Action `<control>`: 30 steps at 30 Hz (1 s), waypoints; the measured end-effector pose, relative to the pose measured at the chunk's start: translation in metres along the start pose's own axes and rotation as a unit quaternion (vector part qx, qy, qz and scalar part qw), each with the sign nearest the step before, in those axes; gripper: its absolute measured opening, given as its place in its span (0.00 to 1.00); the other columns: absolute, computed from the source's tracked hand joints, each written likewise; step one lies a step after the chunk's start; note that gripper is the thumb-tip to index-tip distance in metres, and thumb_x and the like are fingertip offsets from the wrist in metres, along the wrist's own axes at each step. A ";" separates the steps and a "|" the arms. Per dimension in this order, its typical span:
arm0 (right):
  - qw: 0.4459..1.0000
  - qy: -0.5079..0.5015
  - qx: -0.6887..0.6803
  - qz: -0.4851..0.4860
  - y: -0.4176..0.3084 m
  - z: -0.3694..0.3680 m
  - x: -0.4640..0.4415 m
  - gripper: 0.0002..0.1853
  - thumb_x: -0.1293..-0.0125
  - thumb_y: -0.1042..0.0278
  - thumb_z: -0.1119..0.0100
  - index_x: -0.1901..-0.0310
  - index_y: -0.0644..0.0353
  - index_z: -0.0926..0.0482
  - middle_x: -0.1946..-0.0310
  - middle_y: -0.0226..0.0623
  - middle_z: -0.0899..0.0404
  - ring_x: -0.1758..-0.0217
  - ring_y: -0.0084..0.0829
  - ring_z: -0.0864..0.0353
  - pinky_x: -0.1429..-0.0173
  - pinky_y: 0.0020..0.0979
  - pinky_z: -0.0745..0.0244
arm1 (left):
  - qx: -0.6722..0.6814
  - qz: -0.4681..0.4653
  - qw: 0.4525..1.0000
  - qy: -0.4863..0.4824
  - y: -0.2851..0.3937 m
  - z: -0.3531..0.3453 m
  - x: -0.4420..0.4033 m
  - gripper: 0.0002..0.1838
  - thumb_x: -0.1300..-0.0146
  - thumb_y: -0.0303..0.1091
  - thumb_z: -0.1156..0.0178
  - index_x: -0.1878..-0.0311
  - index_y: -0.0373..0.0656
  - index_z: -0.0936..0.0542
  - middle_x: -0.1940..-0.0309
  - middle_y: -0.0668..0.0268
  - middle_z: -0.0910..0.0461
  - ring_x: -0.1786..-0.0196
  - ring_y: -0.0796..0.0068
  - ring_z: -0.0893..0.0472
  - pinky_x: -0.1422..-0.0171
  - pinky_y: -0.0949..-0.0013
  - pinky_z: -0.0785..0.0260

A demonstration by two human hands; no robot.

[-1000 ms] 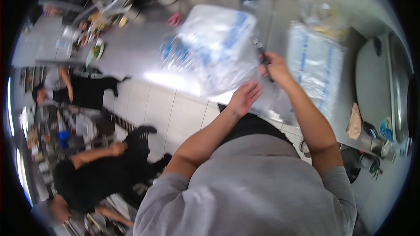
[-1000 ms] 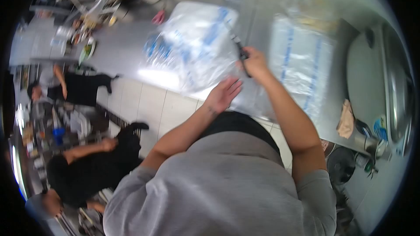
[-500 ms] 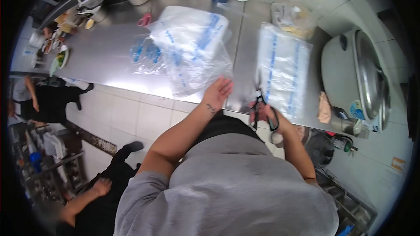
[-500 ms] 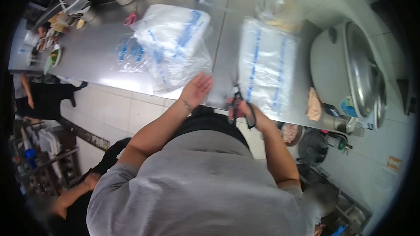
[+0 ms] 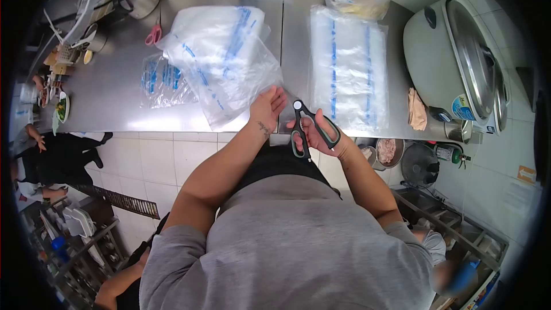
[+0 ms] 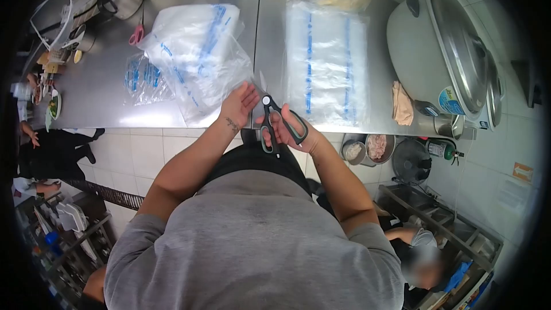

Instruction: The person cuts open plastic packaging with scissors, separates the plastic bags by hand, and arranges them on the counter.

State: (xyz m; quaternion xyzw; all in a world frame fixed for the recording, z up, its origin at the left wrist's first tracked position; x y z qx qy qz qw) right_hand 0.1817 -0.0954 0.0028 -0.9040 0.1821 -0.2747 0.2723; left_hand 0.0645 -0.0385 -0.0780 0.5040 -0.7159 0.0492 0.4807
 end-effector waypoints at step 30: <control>0.976 0.202 0.066 0.046 -0.005 0.017 0.015 0.28 0.33 0.44 0.44 0.53 0.68 0.26 0.81 0.29 0.30 0.81 0.22 0.31 0.75 0.24 0.37 | -0.681 -0.582 0.436 -0.084 0.071 -0.079 0.087 0.28 0.50 0.38 0.32 0.44 0.47 0.27 0.46 0.59 0.29 0.41 0.59 0.31 0.35 0.49 0.46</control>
Point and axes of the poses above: each hand's wrist, its own x-axis away from the middle knuckle, its own z-axis out of the back of the hand, y = z × x, the point moved 9 cm from there along -x, towards the middle knuckle
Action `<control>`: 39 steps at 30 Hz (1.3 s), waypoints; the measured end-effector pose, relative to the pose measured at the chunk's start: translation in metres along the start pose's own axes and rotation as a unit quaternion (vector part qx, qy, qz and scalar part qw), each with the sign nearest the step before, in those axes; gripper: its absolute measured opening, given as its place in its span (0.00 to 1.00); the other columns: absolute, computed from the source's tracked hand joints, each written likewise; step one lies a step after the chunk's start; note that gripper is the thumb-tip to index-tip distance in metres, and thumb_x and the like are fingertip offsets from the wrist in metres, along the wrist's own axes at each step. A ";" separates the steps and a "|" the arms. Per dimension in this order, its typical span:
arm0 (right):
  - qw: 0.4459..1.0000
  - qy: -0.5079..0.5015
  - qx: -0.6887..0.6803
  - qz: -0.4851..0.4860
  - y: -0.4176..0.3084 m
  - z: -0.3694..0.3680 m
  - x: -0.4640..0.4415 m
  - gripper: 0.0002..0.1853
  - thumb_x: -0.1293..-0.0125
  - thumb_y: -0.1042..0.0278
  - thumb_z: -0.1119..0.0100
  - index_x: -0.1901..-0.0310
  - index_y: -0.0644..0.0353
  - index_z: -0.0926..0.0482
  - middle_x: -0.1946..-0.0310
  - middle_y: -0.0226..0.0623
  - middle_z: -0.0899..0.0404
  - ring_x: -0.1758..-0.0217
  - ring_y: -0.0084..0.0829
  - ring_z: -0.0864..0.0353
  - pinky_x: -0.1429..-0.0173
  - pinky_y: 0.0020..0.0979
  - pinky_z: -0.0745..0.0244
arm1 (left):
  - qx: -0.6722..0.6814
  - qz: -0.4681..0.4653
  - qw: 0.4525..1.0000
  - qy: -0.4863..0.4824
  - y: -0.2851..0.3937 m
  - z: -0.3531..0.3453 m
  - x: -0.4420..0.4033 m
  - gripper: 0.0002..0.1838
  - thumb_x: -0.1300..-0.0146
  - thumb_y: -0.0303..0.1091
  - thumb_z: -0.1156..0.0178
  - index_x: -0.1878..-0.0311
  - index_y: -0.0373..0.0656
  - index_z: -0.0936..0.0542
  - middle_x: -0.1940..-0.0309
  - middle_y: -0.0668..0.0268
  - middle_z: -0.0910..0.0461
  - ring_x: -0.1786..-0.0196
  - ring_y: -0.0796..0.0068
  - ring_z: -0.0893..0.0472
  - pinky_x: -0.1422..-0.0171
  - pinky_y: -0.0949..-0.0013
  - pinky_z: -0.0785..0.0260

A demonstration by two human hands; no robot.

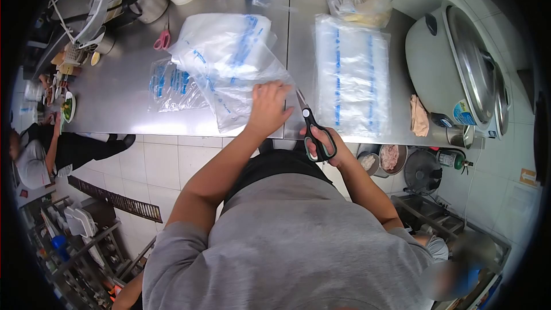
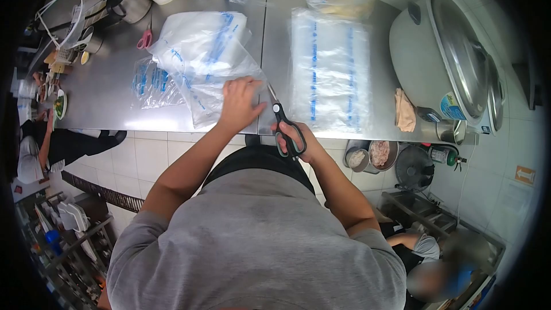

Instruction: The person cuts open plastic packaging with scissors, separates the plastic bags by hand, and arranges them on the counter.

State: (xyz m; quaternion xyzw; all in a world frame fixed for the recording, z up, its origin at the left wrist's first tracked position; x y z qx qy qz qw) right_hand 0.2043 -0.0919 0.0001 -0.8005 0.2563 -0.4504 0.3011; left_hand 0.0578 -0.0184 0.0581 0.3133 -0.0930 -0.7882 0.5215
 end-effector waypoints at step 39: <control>0.989 -0.104 -0.099 0.040 0.003 0.000 -0.013 0.45 0.42 0.18 0.61 0.46 0.58 0.28 0.74 0.31 0.28 0.70 0.27 0.27 0.62 0.27 0.34 | -0.179 0.193 0.963 -0.058 -0.125 0.029 0.090 0.44 0.38 0.58 0.43 0.28 0.37 0.43 0.26 0.47 0.49 0.23 0.48 0.54 0.26 0.34 0.70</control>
Point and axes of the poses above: each hand's wrist, its own x-axis away from the middle knuckle, its own z-axis out of the back of the hand, y = z × x, the point moved 9 cm from there along -x, towards the middle knuckle
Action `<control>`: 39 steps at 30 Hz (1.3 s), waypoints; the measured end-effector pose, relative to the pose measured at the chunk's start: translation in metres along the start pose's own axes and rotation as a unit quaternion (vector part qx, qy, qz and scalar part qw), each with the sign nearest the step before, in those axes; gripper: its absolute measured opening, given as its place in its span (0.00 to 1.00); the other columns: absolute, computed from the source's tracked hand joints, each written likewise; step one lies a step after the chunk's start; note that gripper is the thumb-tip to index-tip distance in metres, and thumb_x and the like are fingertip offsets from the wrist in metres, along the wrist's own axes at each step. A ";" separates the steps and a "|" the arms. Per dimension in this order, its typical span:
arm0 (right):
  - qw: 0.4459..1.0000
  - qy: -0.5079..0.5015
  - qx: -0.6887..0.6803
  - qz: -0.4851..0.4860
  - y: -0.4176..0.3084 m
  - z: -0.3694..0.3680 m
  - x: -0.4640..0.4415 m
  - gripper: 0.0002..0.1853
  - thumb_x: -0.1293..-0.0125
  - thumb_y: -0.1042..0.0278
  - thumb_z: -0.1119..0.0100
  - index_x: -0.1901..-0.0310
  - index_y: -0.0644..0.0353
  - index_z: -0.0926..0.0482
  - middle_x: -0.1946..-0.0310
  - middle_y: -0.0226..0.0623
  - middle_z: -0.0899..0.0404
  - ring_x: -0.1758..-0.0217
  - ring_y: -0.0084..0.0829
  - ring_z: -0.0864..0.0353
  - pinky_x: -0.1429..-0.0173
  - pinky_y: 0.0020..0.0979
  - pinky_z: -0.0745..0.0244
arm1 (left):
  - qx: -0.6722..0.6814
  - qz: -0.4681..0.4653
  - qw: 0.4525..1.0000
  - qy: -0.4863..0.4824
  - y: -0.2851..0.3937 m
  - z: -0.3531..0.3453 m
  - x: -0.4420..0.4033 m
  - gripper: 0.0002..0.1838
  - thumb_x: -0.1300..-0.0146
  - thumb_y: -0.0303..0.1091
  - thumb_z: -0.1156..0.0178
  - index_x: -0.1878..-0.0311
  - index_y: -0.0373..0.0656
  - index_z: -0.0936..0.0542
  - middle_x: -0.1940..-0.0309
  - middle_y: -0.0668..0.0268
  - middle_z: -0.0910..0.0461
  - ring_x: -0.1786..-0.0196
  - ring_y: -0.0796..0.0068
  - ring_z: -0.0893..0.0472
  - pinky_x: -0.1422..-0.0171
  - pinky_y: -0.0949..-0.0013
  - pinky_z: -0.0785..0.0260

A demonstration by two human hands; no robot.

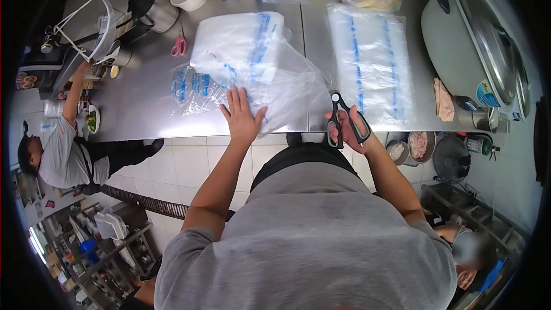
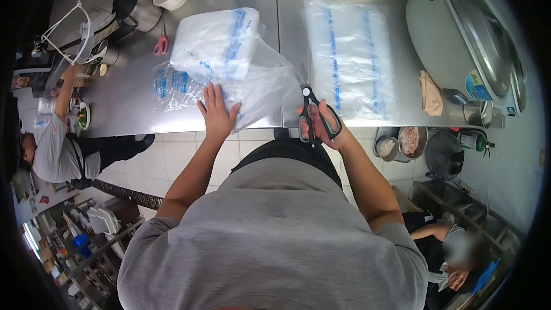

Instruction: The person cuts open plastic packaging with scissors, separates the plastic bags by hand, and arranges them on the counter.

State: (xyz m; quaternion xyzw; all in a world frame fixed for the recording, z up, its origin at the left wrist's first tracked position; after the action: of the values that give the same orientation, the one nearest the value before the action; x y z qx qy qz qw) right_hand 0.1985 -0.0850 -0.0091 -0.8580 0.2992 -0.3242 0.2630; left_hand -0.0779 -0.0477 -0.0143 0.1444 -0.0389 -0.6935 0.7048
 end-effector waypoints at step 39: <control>0.959 0.265 0.103 -0.001 0.004 -0.043 -0.079 0.41 0.54 0.65 0.23 0.41 0.68 0.37 0.64 0.37 0.21 0.62 0.29 0.22 0.60 0.28 0.29 | 0.832 0.422 0.324 0.155 -0.032 -0.021 -0.057 0.14 0.24 0.37 0.62 0.56 0.37 0.30 0.64 0.59 0.22 0.57 0.65 0.20 0.47 0.64 0.23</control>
State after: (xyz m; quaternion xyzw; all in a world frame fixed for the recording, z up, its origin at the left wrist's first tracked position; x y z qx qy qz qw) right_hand 0.1184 -0.0452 -0.0155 -0.7101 0.3220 -0.5691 0.2613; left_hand -0.1056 0.0123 -0.0340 0.7247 -0.5415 0.1268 0.4069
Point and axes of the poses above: each hand's wrist, its own x-axis away from the middle knuckle, its own z-axis out of the back of the hand, y = z × x, the point moved 9 cm from there along -x, towards the middle knuckle
